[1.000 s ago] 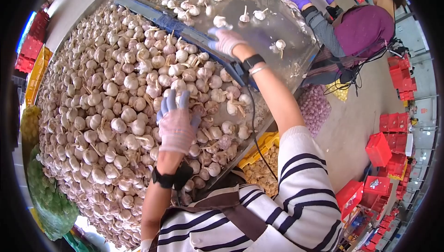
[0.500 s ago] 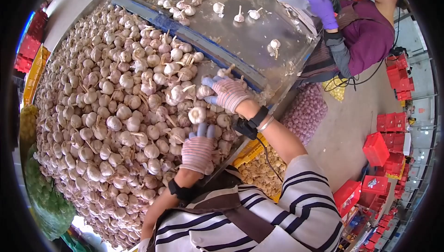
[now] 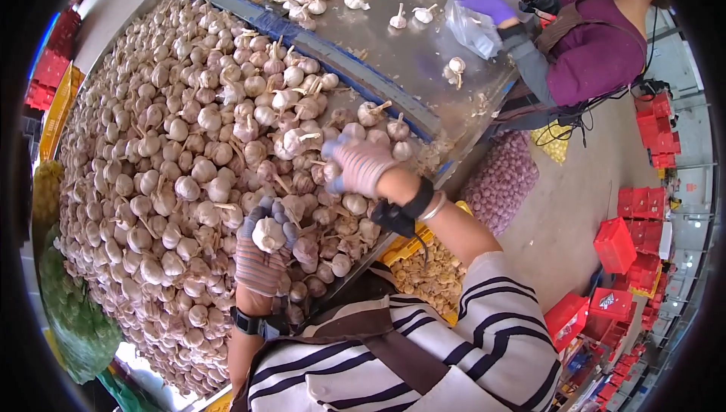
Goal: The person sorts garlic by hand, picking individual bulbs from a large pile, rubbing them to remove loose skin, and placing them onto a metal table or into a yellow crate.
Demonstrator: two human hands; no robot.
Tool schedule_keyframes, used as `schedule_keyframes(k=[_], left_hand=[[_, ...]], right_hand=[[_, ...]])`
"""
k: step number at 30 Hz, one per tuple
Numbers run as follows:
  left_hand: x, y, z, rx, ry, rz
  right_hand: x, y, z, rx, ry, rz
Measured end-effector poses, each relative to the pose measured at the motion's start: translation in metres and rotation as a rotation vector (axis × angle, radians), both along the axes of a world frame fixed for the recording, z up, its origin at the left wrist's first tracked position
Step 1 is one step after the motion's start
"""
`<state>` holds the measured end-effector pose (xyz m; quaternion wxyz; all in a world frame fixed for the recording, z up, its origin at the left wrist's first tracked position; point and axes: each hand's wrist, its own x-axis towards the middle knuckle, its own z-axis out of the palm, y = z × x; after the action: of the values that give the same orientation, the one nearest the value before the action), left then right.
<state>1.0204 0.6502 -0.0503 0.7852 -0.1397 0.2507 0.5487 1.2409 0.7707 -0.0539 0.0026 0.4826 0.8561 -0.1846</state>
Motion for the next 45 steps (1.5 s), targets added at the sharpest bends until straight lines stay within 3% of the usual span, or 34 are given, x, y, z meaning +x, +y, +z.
schedule_keyframes(k=[4, 5, 6, 7, 8, 10, 11, 13, 14, 15, 17, 19, 20, 21, 22, 23, 24, 25, 26, 28, 30, 32, 34, 35, 37, 40, 42, 43, 45], left_hand=[[0.006, 0.003, 0.000, -0.026, 0.030, 0.071], [0.003, 0.000, -0.015, 0.089, 0.188, 0.035], [0.002, 0.000, -0.024, 0.204, 0.345, 0.002], [0.003, 0.002, -0.025, 0.200, 0.341, 0.007], [0.004, 0.004, -0.025, 0.141, 0.310, 0.080], [0.014, 0.010, -0.022, 0.082, 0.276, 0.146], [0.026, 0.014, -0.018, 0.264, 1.045, 0.146], [0.028, 0.022, 0.005, 0.607, 2.015, 0.014], [0.038, 0.023, 0.011, 0.371, 1.250, 0.105], [0.043, 0.025, 0.015, 0.409, 1.234, 0.136], [0.046, 0.029, 0.023, 0.445, 1.218, 0.166], [0.044, 0.031, 0.030, 0.686, 1.319, 0.162], [0.040, 0.034, 0.026, 0.685, 1.319, 0.164], [0.034, 0.037, 0.019, 0.825, 1.719, 0.002], [0.030, 0.040, 0.013, 0.956, 2.114, -0.187], [0.036, 0.042, 0.010, 0.820, 2.150, -0.444], [0.040, 0.044, 0.003, 0.818, 2.149, -0.448], [0.043, 0.048, -0.008, 0.774, 2.231, -0.736], [0.047, 0.053, -0.017, 0.715, 2.292, -1.029], [0.055, 0.063, -0.024, 0.690, 2.424, -1.155], [0.059, 0.072, -0.023, 0.554, 2.290, -1.364], [0.059, 0.075, -0.025, 0.541, 2.320, -1.271], [0.056, 0.078, -0.034, 0.719, 2.302, -1.408], [0.060, 0.071, -0.037, 0.700, 2.423, -1.160], [0.064, 0.063, -0.022, 0.787, 2.429, -1.198], [0.064, 0.048, -0.033, 0.870, 2.501, -1.176], [0.053, 0.036, -0.012, 0.944, 2.423, -0.926], [0.043, 0.034, 0.001, 0.922, 2.181, -0.773], [0.020, 0.022, 0.002, 0.921, 2.083, -0.418]], right_hand=[[-0.016, -0.007, 0.014, -0.310, -0.125, -0.047], [-0.010, -0.008, 0.010, -0.311, -0.127, -0.043], [-0.002, -0.012, 0.002, -0.385, 0.226, -0.058], [0.001, -0.017, -0.001, -0.457, 0.580, -0.074], [0.001, -0.024, -0.005, -0.463, 0.576, -0.076], [-0.002, -0.038, -0.003, -1.361, 1.285, -0.500], [-0.002, -0.046, 0.004, -1.525, 1.423, -0.615], [-0.019, -0.052, 0.016, -1.517, 1.529, -0.685], [-0.025, -0.052, 0.018, -1.505, 1.636, -0.750], [-0.013, -0.052, -0.013, -1.541, 1.614, -0.641], [-0.010, -0.045, -0.021, -1.506, 1.681, -0.749], [-0.009, -0.022, -0.015, -1.678, 1.808, -0.762], [-0.004, -0.007, -0.006, -1.414, 1.753, -0.647], [-0.002, 0.012, 0.006, -1.157, 1.680, -0.535], [0.006, 0.041, -0.003, -1.146, 1.750, -0.483], [0.000, 0.064, 0.014, -1.137, 1.926, -0.687], [0.015, 0.099, 0.005, -1.279, 2.026, -0.426], [0.021, 0.132, -0.006, -1.248, 2.205, -0.509], [0.020, 0.150, -0.004, -0.916, 2.011, -0.775], [0.004, 0.142, -0.007, -0.548, 1.685, -0.948], [-0.008, 0.092, 0.008, -0.505, 1.172, -0.543], [-0.013, 0.065, -0.012, -0.224, 0.491, 0.200], [-0.034, 0.027, -0.015, -0.185, 0.155, 0.149], [-0.041, 0.021, -0.017, -0.182, 0.157, 0.150], [-0.051, 0.013, -0.019, 0.167, 0.037, 0.104], [-0.070, 0.019, -0.025, 0.115, -0.158, 0.080], [-0.071, 0.035, -0.028, -0.040, -0.237, 0.128], [-0.068, 0.039, -0.034, -0.107, -0.184, 0.121], [-0.055, 0.035, -0.027, -0.175, -0.014, 0.054]])
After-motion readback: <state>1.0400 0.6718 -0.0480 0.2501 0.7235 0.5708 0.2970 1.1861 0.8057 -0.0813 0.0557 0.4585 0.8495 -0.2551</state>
